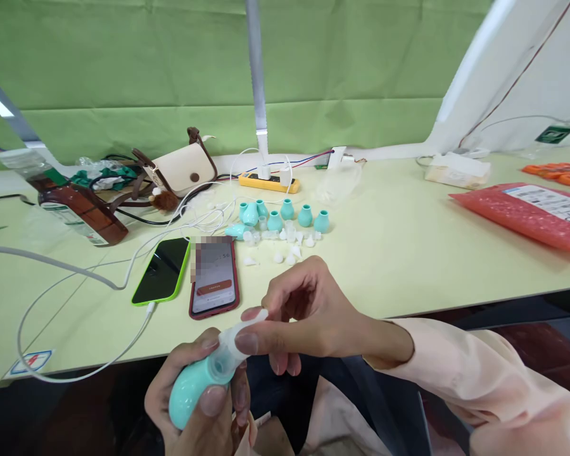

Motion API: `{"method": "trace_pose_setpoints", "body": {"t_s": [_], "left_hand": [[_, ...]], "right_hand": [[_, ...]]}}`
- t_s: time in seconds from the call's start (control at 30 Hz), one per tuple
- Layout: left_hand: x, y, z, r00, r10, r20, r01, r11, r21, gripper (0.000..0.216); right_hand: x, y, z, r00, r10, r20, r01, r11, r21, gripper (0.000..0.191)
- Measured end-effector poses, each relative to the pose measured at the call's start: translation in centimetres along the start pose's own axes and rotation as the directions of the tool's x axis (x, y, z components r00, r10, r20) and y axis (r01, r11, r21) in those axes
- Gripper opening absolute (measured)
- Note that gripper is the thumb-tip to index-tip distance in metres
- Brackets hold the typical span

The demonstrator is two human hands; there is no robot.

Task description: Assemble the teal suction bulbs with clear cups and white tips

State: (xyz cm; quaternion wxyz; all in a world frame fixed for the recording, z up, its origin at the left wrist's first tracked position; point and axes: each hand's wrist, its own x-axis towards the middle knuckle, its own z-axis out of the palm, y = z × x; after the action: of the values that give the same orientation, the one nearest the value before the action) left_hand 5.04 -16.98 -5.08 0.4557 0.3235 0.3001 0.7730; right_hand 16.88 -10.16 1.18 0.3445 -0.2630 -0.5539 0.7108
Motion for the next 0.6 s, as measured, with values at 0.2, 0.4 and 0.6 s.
{"method": "trace_pose_setpoints", "body": {"t_s": [0.2, 0.4, 0.6], "left_hand": [[1.6, -1.3, 0.1, 0.994, 0.054, 0.09, -0.056, 0.998, 0.021, 0.022], [4.6, -2.4, 0.2, 0.965, 0.011, 0.261, -0.137, 0.871, 0.471, 0.051], [8.2, 2.6, -3.8, 0.815, 0.237, 0.529, -0.56, 0.087, 0.824, 0.024]], "right_hand": [[0.6, 0.1, -0.9, 0.997, -0.067, -0.035, 0.067, 0.998, -0.017, 0.021], [2.7, -3.1, -4.6, 0.925, -0.293, -0.242, 0.196, 0.914, -0.354, 0.017], [4.8, -9.5, -12.8, 0.605, -0.703, -0.375, 0.071, 0.517, -0.853, 0.022]]}}
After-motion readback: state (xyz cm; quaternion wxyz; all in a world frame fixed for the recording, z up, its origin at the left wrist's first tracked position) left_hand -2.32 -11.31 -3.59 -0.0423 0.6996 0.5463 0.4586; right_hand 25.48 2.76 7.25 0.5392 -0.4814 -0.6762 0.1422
